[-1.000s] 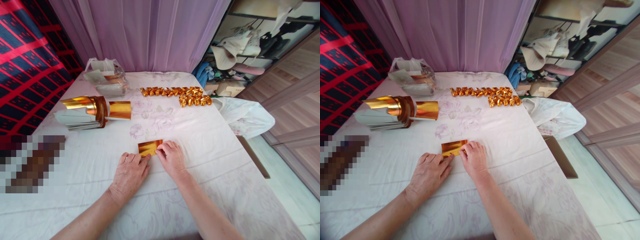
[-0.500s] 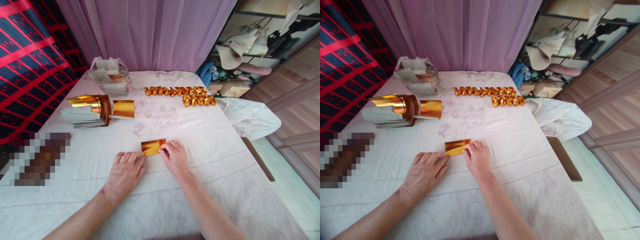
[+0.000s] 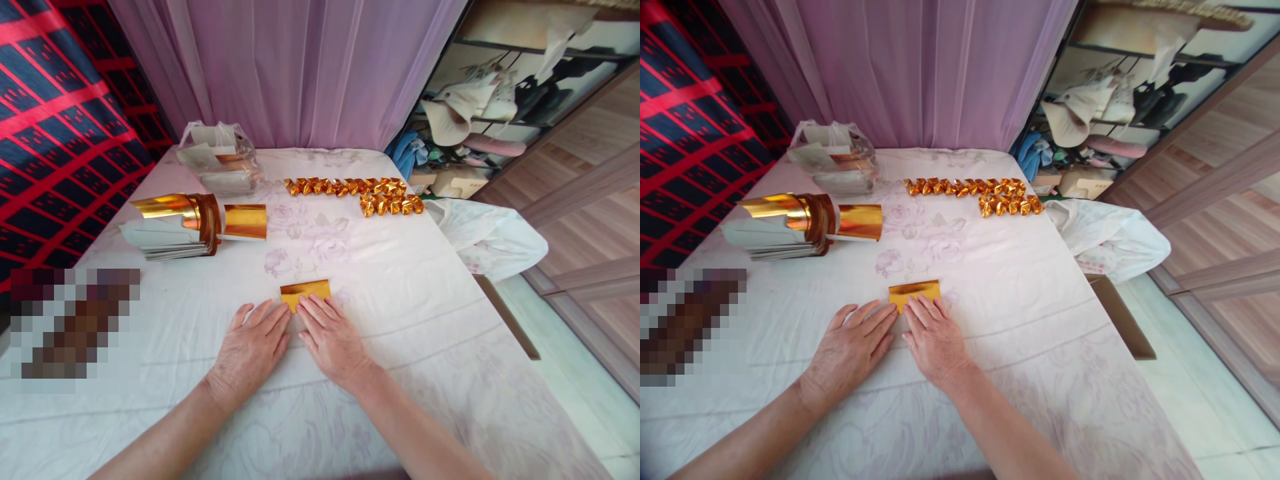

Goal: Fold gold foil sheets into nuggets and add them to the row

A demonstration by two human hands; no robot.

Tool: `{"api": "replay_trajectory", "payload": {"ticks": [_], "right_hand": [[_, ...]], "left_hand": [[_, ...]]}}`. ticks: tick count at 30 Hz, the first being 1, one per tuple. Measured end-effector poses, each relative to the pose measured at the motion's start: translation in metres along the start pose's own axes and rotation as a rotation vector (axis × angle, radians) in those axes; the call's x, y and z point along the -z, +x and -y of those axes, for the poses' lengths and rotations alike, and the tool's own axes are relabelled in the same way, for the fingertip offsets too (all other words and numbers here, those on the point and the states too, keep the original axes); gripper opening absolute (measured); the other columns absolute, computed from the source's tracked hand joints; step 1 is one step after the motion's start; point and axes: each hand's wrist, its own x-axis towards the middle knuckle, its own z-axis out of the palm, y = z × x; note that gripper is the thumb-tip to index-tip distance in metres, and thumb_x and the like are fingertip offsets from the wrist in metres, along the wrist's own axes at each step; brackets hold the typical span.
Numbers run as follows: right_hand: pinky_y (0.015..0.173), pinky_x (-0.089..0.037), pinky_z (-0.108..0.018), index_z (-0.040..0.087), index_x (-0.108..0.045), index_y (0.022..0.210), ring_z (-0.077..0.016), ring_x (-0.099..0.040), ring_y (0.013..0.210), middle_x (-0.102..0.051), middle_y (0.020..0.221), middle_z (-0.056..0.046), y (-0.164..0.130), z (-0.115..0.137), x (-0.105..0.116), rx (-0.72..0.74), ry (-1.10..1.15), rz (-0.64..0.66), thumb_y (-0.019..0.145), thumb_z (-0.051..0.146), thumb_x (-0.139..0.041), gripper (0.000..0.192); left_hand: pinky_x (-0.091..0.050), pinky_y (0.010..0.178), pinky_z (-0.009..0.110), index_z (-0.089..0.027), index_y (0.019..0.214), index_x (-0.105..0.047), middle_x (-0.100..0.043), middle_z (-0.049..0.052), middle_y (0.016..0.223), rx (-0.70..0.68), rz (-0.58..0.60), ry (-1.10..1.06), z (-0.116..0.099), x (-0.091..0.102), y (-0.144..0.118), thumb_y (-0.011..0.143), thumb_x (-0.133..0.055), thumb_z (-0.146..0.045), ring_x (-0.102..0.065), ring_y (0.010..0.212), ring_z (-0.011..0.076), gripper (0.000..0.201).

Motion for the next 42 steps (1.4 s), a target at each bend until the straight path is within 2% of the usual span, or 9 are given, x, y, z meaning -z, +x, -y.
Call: {"api": "replay_trajectory", "payload": {"ticks": [6, 10, 16, 19, 23, 26, 31, 36, 42], "right_hand": [[0.12, -0.022, -0.052, 0.017, -0.045, 0.146, -0.025, -0.033, 0.144, -0.038, 0.155, -0.008, -0.01, -0.001, 0.007, -0.086, -0.004, 0.081, 0.099, 0.041, -0.045, 0.053], [0.12, -0.018, -0.053, 0.014, -0.041, 0.148, -0.0251, -0.029, 0.146, -0.034, 0.156, -0.008, -0.02, -0.006, 0.011, -0.186, -0.034, 0.106, 0.099, 0.041, -0.042, 0.056], [0.119, -0.019, -0.053, 0.016, -0.041, 0.148, -0.0253, -0.028, 0.146, -0.035, 0.156, -0.008, -0.032, -0.018, 0.015, -0.302, -0.086, 0.084, 0.099, 0.039, -0.041, 0.055], [0.119, -0.019, -0.054, 0.014, -0.042, 0.148, -0.0267, -0.03, 0.145, -0.038, 0.154, -0.01, -0.033, -0.017, 0.012, -0.334, -0.112, 0.021, 0.098, 0.04, -0.041, 0.056], [0.12, -0.014, -0.053, 0.01, -0.038, 0.149, -0.0275, -0.025, 0.147, -0.031, 0.157, -0.013, -0.026, -0.007, 0.008, -0.265, -0.126, -0.065, 0.098, 0.041, -0.041, 0.059], [0.121, -0.012, -0.054, 0.014, -0.04, 0.148, -0.0254, -0.026, 0.147, -0.032, 0.157, -0.01, -0.016, 0.0, 0.007, -0.144, -0.084, -0.004, 0.1, 0.042, -0.039, 0.056], [0.12, -0.017, -0.055, 0.016, -0.041, 0.148, -0.0243, -0.03, 0.145, -0.036, 0.156, -0.008, -0.009, 0.0, 0.009, -0.178, -0.05, 0.095, 0.101, 0.04, -0.036, 0.053], [0.12, -0.017, -0.054, 0.016, -0.04, 0.149, -0.025, -0.028, 0.146, -0.033, 0.157, -0.008, -0.017, -0.007, 0.01, -0.222, -0.078, 0.091, 0.1, 0.042, -0.039, 0.055], [0.118, -0.018, -0.055, 0.016, -0.04, 0.149, -0.026, -0.028, 0.146, -0.033, 0.157, -0.01, -0.021, -0.009, 0.011, -0.261, -0.109, 0.068, 0.1, 0.042, -0.037, 0.055]], "left_hand": [[-0.038, 0.096, 0.049, -0.019, 0.12, -0.067, -0.071, 0.007, 0.122, 0.003, 0.011, -0.003, 0.001, 0.0, 0.0, 0.099, -0.041, -0.026, -0.061, 0.115, 0.0288, 0.034], [-0.039, 0.095, 0.049, -0.019, 0.119, -0.068, -0.07, 0.007, 0.123, 0.005, 0.025, 0.0, 0.002, 0.0, 0.001, 0.099, -0.041, -0.026, -0.062, 0.114, 0.0284, 0.034], [-0.039, 0.096, 0.049, -0.02, 0.12, -0.067, -0.07, 0.008, 0.122, 0.001, 0.012, -0.007, 0.002, -0.001, 0.0, 0.098, -0.043, -0.026, -0.061, 0.114, 0.0293, 0.033], [-0.039, 0.097, 0.049, -0.018, 0.119, -0.067, -0.07, 0.009, 0.121, -0.008, 0.0, 0.008, 0.001, 0.0, 0.002, 0.097, -0.045, -0.025, -0.061, 0.113, 0.03, 0.032], [-0.04, 0.097, 0.05, -0.016, 0.118, -0.067, -0.071, 0.011, 0.114, -0.027, 0.022, 0.039, -0.004, 0.002, 0.009, 0.094, -0.05, -0.023, -0.06, 0.111, 0.0307, 0.03], [-0.04, 0.097, 0.05, -0.017, 0.124, -0.063, -0.07, 0.011, 0.104, -0.014, 0.068, 0.055, -0.01, 0.003, 0.017, 0.092, -0.054, -0.024, -0.061, 0.105, 0.0299, 0.034], [-0.036, 0.103, 0.051, -0.017, 0.121, -0.065, -0.069, 0.01, 0.102, 0.027, 0.098, 0.085, -0.015, 0.002, 0.025, 0.091, -0.057, -0.028, -0.06, 0.106, 0.0289, 0.033], [-0.033, 0.107, 0.052, -0.016, 0.122, -0.064, -0.07, 0.011, 0.114, 0.004, 0.107, 0.122, -0.011, 0.0, 0.015, 0.093, -0.055, -0.032, -0.058, 0.115, 0.0295, 0.035], [-0.031, 0.107, 0.052, -0.024, 0.124, -0.063, -0.067, 0.006, 0.127, -0.014, 0.084, 0.116, -0.003, 0.004, 0.002, 0.095, -0.05, -0.031, -0.055, 0.122, 0.0279, 0.032]]}}
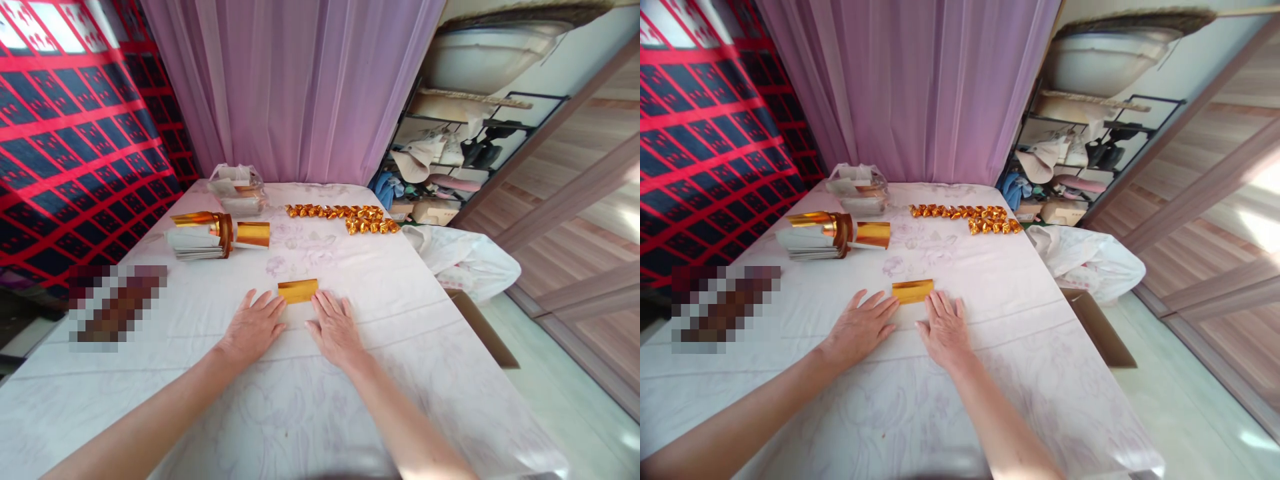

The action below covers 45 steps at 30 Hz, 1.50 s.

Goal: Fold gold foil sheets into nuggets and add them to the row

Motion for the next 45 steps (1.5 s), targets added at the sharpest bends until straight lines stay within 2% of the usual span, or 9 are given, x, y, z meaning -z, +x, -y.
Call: {"api": "replay_trajectory", "payload": {"ticks": [4, 6, 8, 12, 21, 31, 36, 42, 45], "right_hand": [[0.117, -0.019, -0.056, 0.018, -0.04, 0.149, -0.0258, -0.028, 0.146, -0.033, 0.157, -0.01, 0.001, 0.001, 0.0, 0.002, 0.008, 0.0, 0.1, 0.042, -0.036, 0.054], [0.117, -0.019, -0.056, 0.019, -0.04, 0.148, -0.0259, -0.028, 0.146, -0.033, 0.157, -0.01, 0.002, 0.001, 0.0, 0.0, 0.01, -0.002, 0.101, 0.043, -0.035, 0.054], [0.117, -0.019, -0.056, 0.018, -0.04, 0.148, -0.0256, -0.028, 0.146, -0.033, 0.157, -0.01, 0.002, 0.002, 0.001, 0.0, 0.01, -0.012, 0.101, 0.044, -0.034, 0.054], [0.116, -0.021, -0.056, 0.017, -0.041, 0.148, -0.0251, -0.029, 0.145, -0.035, 0.156, -0.011, 0.002, 0.002, 0.001, 0.013, 0.003, -0.041, 0.102, 0.046, -0.032, 0.055], [0.116, -0.021, -0.055, 0.018, -0.043, 0.146, -0.0253, -0.031, 0.144, -0.038, 0.155, -0.01, 0.001, 0.002, 0.001, 0.017, 0.024, -0.06, 0.101, 0.042, -0.035, 0.052], [0.116, -0.019, -0.052, 0.019, -0.044, 0.146, -0.0257, -0.029, 0.144, -0.038, 0.155, -0.01, 0.003, 0.0, 0.0, 0.001, 0.014, -0.042, 0.1, 0.042, -0.036, 0.052], [0.115, -0.021, -0.055, 0.02, -0.048, 0.143, -0.0286, -0.032, 0.142, -0.041, 0.153, -0.01, 0.002, 0.002, -0.002, 0.005, 0.022, -0.062, 0.098, 0.038, -0.042, 0.049], [0.111, -0.032, -0.048, 0.018, -0.053, 0.137, -0.0257, -0.046, 0.132, -0.054, 0.143, -0.011, 0.014, -0.018, -0.006, 0.056, 0.14, -0.231, 0.092, 0.027, -0.048, 0.046], [0.102, -0.042, -0.043, 0.019, -0.062, 0.126, -0.0258, -0.056, 0.12, -0.063, 0.13, -0.012, 0.031, -0.035, -0.005, -0.014, 0.201, -0.349, 0.087, 0.02, -0.049, 0.041]], "left_hand": [[-0.031, 0.107, 0.051, -0.024, 0.116, -0.067, -0.073, 0.007, 0.11, 0.046, 0.03, 0.039, -0.01, 0.006, 0.013, 0.096, -0.048, -0.033, -0.059, 0.114, 0.0284, 0.029], [-0.031, 0.106, 0.053, -0.023, 0.122, -0.065, -0.074, 0.009, 0.1, 0.08, 0.03, 0.066, -0.021, 0.007, 0.023, 0.095, -0.05, -0.033, -0.061, 0.108, 0.0298, 0.032], [-0.033, 0.102, 0.055, -0.023, 0.127, -0.063, -0.073, 0.012, 0.098, 0.118, 0.029, 0.092, -0.031, 0.004, 0.032, 0.092, -0.056, -0.035, -0.064, 0.097, 0.031, 0.038], [-0.034, 0.101, 0.055, -0.022, 0.12, -0.067, -0.071, 0.013, 0.102, 0.154, 0.014, 0.114, -0.04, -0.002, 0.037, 0.088, -0.062, -0.036, -0.063, 0.095, 0.0304, 0.036], [-0.032, 0.104, 0.054, -0.03, 0.113, -0.067, -0.069, 0.007, 0.113, 0.146, -0.021, 0.08, -0.023, 0.001, 0.008, 0.089, -0.059, -0.032, -0.06, 0.102, 0.0282, 0.026], [-0.034, 0.102, 0.058, -0.023, 0.107, -0.069, -0.071, 0.009, 0.106, 0.196, -0.004, -0.003, -0.01, 0.007, -0.005, 0.091, -0.053, -0.03, -0.06, 0.105, 0.0334, 0.024], [-0.034, 0.105, 0.054, -0.024, 0.107, -0.068, -0.07, 0.008, 0.112, 0.225, -0.04, -0.056, -0.008, 0.012, -0.003, 0.092, -0.051, -0.026, -0.061, 0.107, 0.0296, 0.022], [-0.045, 0.09, 0.048, -0.018, 0.118, -0.064, -0.068, 0.013, 0.116, 0.364, -0.128, -0.115, -0.001, -0.006, 0.013, 0.093, -0.052, -0.034, -0.062, 0.103, 0.0304, 0.032], [-0.045, 0.09, 0.049, -0.016, 0.117, -0.065, -0.068, 0.014, 0.116, 0.413, -0.149, -0.145, 0.009, -0.019, 0.018, 0.092, -0.055, -0.04, -0.061, 0.105, 0.0318, 0.036]]}}
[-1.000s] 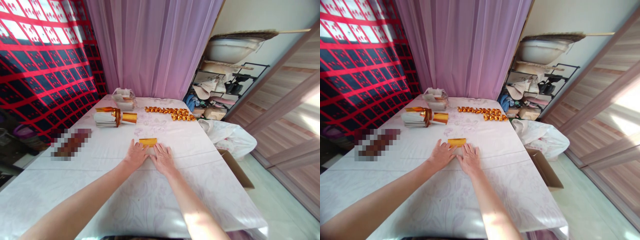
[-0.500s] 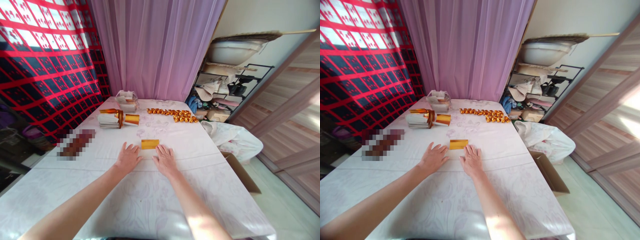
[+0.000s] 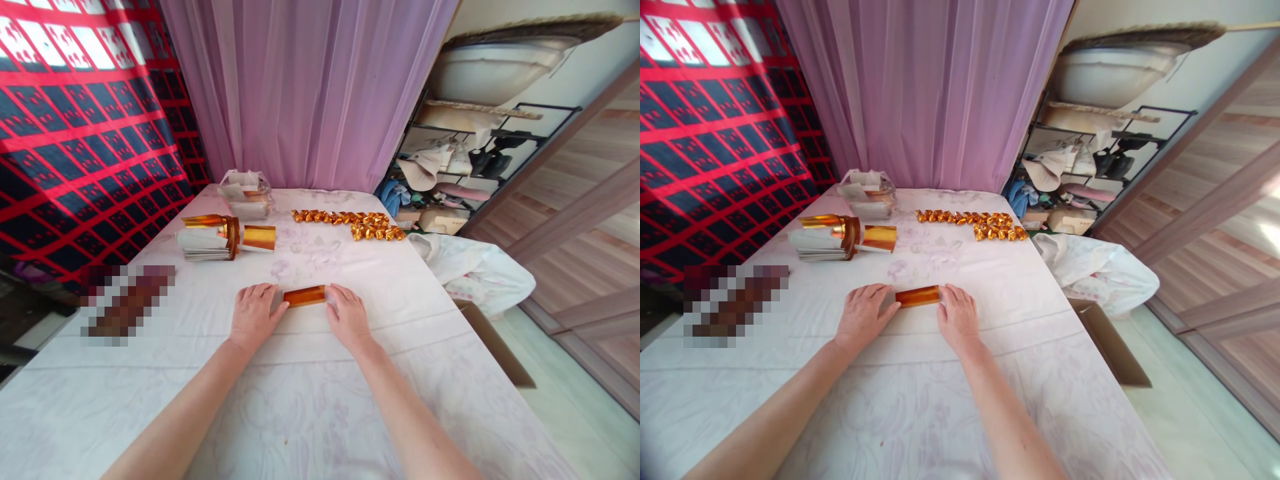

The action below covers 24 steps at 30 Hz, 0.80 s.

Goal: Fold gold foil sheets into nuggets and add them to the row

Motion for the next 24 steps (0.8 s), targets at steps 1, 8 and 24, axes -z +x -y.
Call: {"api": "replay_trajectory", "payload": {"ticks": [1, 8, 24], "right_hand": [[0.098, -0.045, -0.044, 0.019, -0.064, 0.122, -0.0264, -0.058, 0.115, -0.065, 0.126, -0.012, 0.006, -0.005, -0.001, -0.038, 0.014, -0.016, 0.086, 0.019, -0.049, 0.039], [0.096, -0.047, -0.041, 0.023, -0.068, 0.107, -0.0227, -0.062, 0.106, -0.071, 0.111, -0.007, 0.014, -0.024, -0.004, 0.061, 0.279, -0.031, 0.074, 0.01, -0.051, 0.039], [0.087, -0.049, -0.039, 0.024, -0.068, 0.088, -0.0206, -0.064, 0.096, -0.072, 0.1, -0.005, 0.01, -0.024, 0.0, 0.139, 0.376, -0.07, 0.085, 0.017, -0.06, 0.012]], "left_hand": [[-0.045, 0.09, 0.048, -0.018, 0.116, -0.066, -0.068, 0.013, 0.116, 0.003, 0.004, -0.009, 0.002, -0.003, 0.001, 0.092, -0.055, -0.04, -0.062, 0.105, 0.0311, 0.035], [-0.044, 0.093, 0.046, -0.021, 0.11, -0.069, -0.07, 0.008, 0.111, -0.055, -0.069, -0.206, 0.008, -0.007, -0.001, 0.089, -0.061, -0.041, -0.063, 0.102, 0.0269, 0.029], [-0.044, 0.089, 0.045, -0.024, 0.084, -0.069, -0.074, 0.003, 0.1, -0.095, -0.024, -0.409, 0.009, -0.002, -0.002, 0.086, -0.059, -0.02, -0.065, 0.095, 0.0233, 0.011]]}}
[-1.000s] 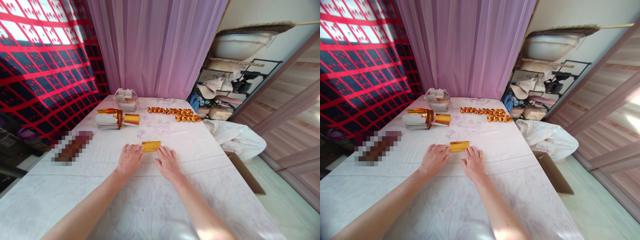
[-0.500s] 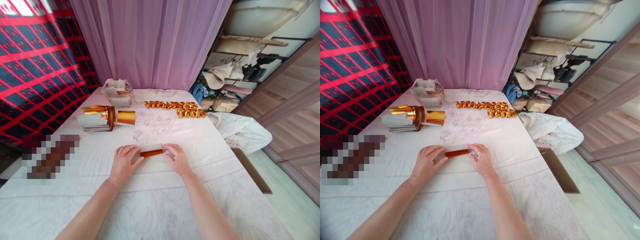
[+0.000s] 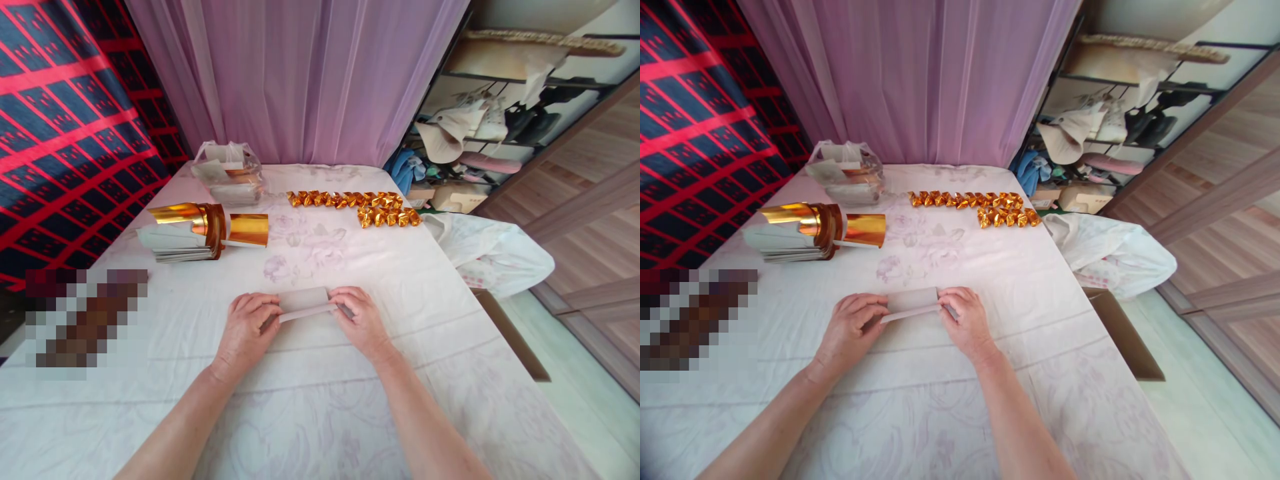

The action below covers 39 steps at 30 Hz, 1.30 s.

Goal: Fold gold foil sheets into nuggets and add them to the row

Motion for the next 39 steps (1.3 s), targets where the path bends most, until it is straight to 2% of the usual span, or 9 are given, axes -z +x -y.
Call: {"api": "replay_trajectory", "payload": {"ticks": [11, 16, 19, 23, 26, 29, 32, 35, 39], "right_hand": [[0.097, -0.049, -0.039, 0.024, -0.065, 0.098, -0.0208, -0.064, 0.109, -0.073, 0.104, -0.006, 0.001, 0.029, 0.005, -0.033, 0.121, 0.038, 0.088, 0.022, -0.053, 0.016], [0.077, -0.053, -0.027, 0.023, -0.065, 0.091, -0.017, -0.07, 0.082, -0.073, 0.085, -0.003, 0.0, 0.036, 0.004, -0.144, 0.141, 0.023, 0.092, 0.032, -0.051, 0.017], [0.064, -0.05, -0.022, 0.022, -0.063, 0.087, -0.014, -0.067, 0.067, -0.069, 0.073, 0.0, 0.0, 0.039, 0.002, -0.225, 0.202, 0.015, 0.092, 0.036, -0.049, 0.02], [0.05, -0.042, -0.02, 0.021, -0.062, 0.081, -0.0111, -0.054, 0.05, -0.058, 0.057, 0.004, 0.0, 0.039, 0.001, -0.34, 0.195, 0.017, 0.09, 0.041, -0.05, 0.026], [0.048, -0.038, -0.021, 0.022, -0.063, 0.078, -0.0109, -0.051, 0.047, -0.057, 0.054, 0.004, -0.001, 0.036, 0.0, -0.397, 0.133, 0.043, 0.089, 0.043, -0.05, 0.027], [0.052, -0.039, -0.023, 0.023, -0.064, 0.079, -0.0128, -0.056, 0.05, -0.064, 0.059, 0.002, -0.002, 0.033, -0.003, -0.399, -0.009, 0.058, 0.088, 0.041, -0.049, 0.025], [0.054, -0.038, -0.024, 0.025, -0.066, 0.082, -0.0151, -0.062, 0.056, -0.069, 0.065, 0.001, -0.004, 0.03, -0.005, -0.372, -0.16, 0.071, 0.087, 0.039, -0.05, 0.022], [0.054, -0.037, -0.025, 0.026, -0.066, 0.083, -0.0158, -0.065, 0.059, -0.071, 0.066, 0.002, -0.005, 0.029, -0.007, -0.346, -0.252, 0.086, 0.088, 0.037, -0.05, 0.02], [0.054, -0.036, -0.025, 0.026, -0.065, 0.083, -0.0154, -0.065, 0.06, -0.072, 0.068, 0.002, -0.003, 0.029, -0.008, -0.333, -0.313, 0.106, 0.088, 0.034, -0.05, 0.018]], "left_hand": [[-0.052, 0.078, 0.034, -0.022, 0.091, -0.061, -0.071, 0.005, 0.087, 0.173, -0.106, -0.172, -0.006, 0.003, -0.004, 0.092, -0.048, -0.035, -0.065, 0.083, 0.0197, 0.018], [-0.043, 0.053, 0.021, -0.021, 0.09, -0.056, -0.058, -0.003, 0.065, 0.355, -0.048, -0.386, -0.015, 0.005, -0.006, 0.092, -0.047, -0.04, -0.053, 0.055, 0.0111, 0.021], [-0.037, 0.049, 0.019, -0.021, 0.086, -0.054, -0.049, -0.006, 0.059, 0.436, -0.019, -0.494, -0.021, 0.006, -0.005, 0.09, -0.048, -0.044, -0.046, 0.051, 0.0092, 0.024], [-0.039, 0.049, 0.02, -0.022, 0.084, -0.054, -0.051, -0.006, 0.059, 0.495, 0.007, -0.559, -0.024, 0.002, -0.003, 0.086, -0.051, -0.047, -0.048, 0.05, 0.0096, 0.025], [-0.042, 0.046, 0.021, -0.022, 0.097, -0.056, -0.057, -0.007, 0.059, 0.528, 0.083, -0.528, -0.022, 0.002, -0.004, 0.088, -0.048, -0.047, -0.052, 0.045, 0.0106, 0.027], [-0.047, 0.053, 0.024, -0.024, 0.113, -0.057, -0.066, -0.005, 0.07, 0.473, 0.063, -0.283, -0.019, 0.006, -0.007, 0.09, -0.049, -0.043, -0.059, 0.049, 0.0118, 0.031], [-0.049, 0.059, 0.026, -0.024, 0.104, -0.063, -0.068, -0.002, 0.076, 0.313, -0.012, -0.031, -0.019, 0.011, -0.008, 0.092, -0.05, -0.037, -0.063, 0.06, 0.0138, 0.022], [-0.054, 0.074, 0.031, -0.022, 0.097, -0.069, -0.07, 0.004, 0.088, 0.059, -0.016, 0.011, -0.025, 0.012, -0.008, 0.095, -0.047, -0.031, -0.066, 0.08, 0.0179, 0.023], [-0.048, 0.099, 0.045, -0.023, 0.117, -0.067, -0.069, 0.009, 0.118, -0.171, 0.119, 0.002, -0.036, 0.006, -0.009, 0.097, -0.047, -0.035, -0.063, 0.109, 0.0242, 0.03]]}}
